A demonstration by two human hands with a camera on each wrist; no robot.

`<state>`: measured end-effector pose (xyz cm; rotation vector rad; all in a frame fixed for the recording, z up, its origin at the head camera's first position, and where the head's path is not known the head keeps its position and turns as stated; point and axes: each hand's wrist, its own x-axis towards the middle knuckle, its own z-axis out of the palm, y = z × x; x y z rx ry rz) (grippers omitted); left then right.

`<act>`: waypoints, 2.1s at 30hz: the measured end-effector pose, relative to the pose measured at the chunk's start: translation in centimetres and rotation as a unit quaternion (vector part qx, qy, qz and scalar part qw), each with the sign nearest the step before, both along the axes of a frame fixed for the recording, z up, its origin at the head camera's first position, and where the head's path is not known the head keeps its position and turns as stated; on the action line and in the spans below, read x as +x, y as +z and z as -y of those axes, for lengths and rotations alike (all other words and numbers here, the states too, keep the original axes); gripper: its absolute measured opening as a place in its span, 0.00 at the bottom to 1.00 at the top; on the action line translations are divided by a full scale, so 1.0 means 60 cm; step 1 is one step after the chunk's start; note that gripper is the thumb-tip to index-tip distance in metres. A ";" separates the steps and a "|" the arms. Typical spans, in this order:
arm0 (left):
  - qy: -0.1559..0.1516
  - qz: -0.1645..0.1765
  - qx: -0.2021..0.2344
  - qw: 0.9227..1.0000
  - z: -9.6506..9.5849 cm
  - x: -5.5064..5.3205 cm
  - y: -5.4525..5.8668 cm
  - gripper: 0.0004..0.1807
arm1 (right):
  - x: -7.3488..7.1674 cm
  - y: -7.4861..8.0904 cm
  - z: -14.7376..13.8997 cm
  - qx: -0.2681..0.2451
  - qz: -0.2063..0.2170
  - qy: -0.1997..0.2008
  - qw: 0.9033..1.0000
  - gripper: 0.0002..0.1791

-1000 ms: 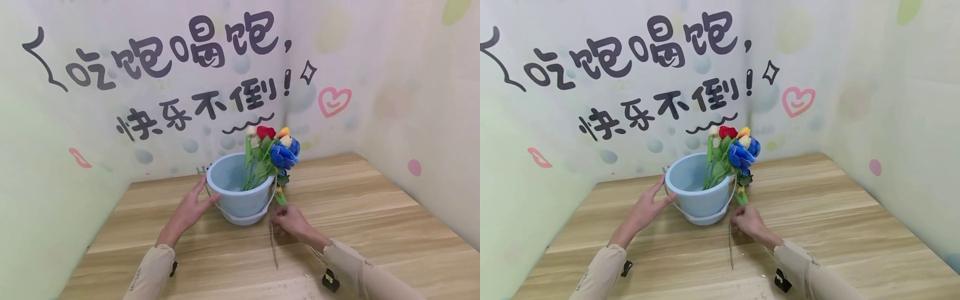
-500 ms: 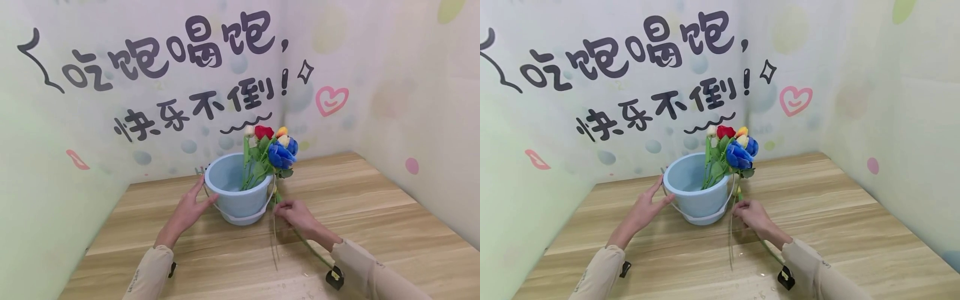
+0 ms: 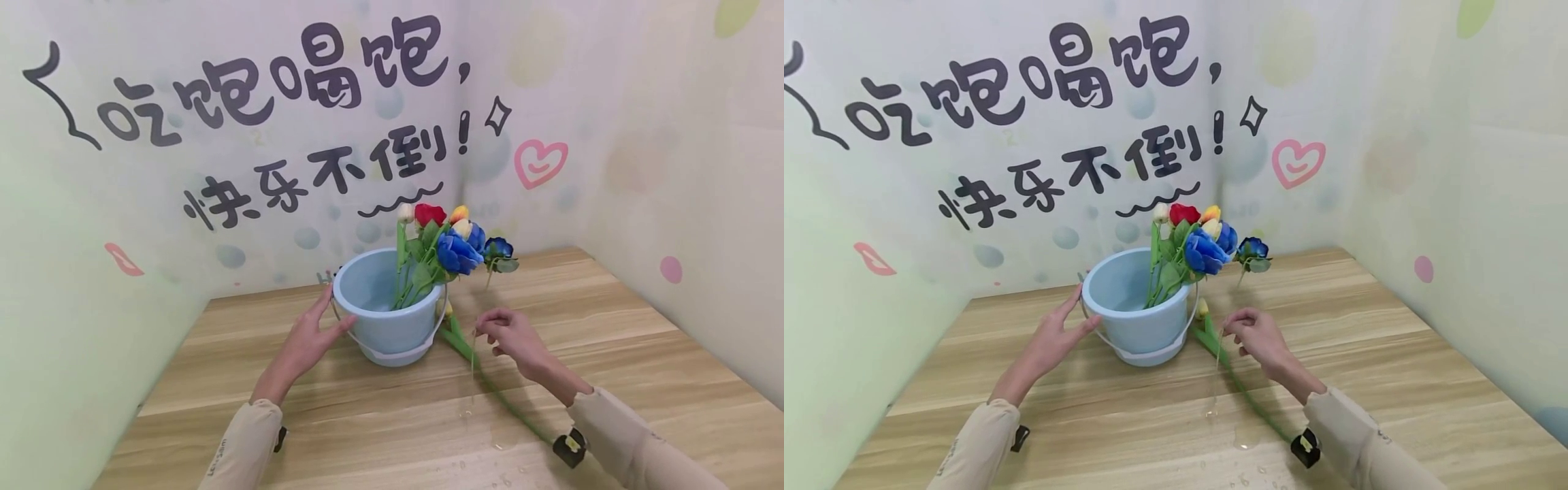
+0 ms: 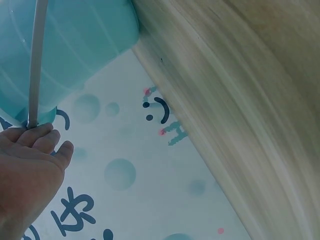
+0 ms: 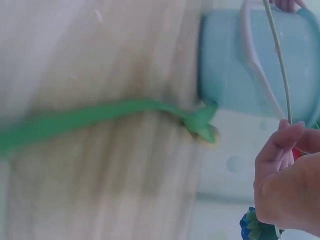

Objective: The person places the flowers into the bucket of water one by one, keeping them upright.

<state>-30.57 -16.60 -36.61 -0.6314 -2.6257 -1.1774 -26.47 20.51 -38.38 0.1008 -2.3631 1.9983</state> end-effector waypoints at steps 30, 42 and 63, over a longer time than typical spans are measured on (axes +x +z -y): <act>0.003 0.003 0.000 1.000 0.003 -0.003 -0.003 0.50 | 0.014 0.130 0.011 -0.111 -0.126 -0.015 0.986 0.05; 0.004 0.002 0.003 1.000 0.005 -0.004 -0.004 0.50 | 0.003 0.156 0.073 -0.114 -0.159 -0.044 0.980 0.08; 0.003 0.001 0.000 1.000 0.004 -0.001 -0.001 0.50 | -0.035 0.148 0.137 -0.084 -0.214 -0.097 0.968 0.03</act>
